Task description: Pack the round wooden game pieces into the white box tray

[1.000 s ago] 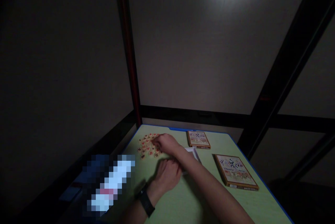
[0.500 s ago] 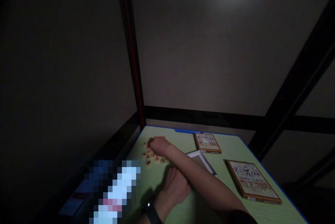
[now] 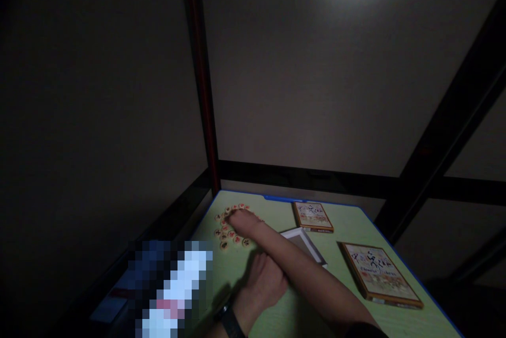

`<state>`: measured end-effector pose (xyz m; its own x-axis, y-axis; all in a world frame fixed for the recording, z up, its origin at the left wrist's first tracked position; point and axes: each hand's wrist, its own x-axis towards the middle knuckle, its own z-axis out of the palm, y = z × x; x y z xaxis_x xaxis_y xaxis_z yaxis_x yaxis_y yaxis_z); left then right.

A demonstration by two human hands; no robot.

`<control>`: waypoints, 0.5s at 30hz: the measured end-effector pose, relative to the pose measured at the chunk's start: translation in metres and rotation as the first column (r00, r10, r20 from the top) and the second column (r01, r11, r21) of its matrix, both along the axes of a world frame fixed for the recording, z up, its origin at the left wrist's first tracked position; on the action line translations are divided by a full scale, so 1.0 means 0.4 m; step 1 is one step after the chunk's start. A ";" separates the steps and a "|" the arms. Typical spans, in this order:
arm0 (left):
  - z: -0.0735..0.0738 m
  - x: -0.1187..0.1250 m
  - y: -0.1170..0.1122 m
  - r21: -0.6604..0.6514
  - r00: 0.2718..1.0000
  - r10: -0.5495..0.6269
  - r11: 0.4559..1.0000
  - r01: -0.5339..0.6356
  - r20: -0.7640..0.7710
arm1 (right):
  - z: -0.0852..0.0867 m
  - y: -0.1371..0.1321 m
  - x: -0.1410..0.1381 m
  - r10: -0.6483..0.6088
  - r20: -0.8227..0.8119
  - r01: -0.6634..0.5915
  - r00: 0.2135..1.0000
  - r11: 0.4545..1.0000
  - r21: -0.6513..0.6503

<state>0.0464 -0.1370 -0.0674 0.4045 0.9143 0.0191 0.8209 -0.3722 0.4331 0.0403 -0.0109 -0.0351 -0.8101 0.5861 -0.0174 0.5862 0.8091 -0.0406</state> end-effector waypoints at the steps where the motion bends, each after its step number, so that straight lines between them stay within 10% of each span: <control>1: 0.002 0.001 -0.001 -0.013 0.999 -0.002 1.000 0.002 -0.036 | -0.001 0.008 0.002 -0.001 -0.021 0.000 1.000 1.000 -0.025; 15: 0.016 0.001 -0.012 0.011 0.994 0.016 1.000 -0.015 -0.106 | -0.006 0.118 0.054 -0.168 -0.180 0.136 0.969 0.975 -0.175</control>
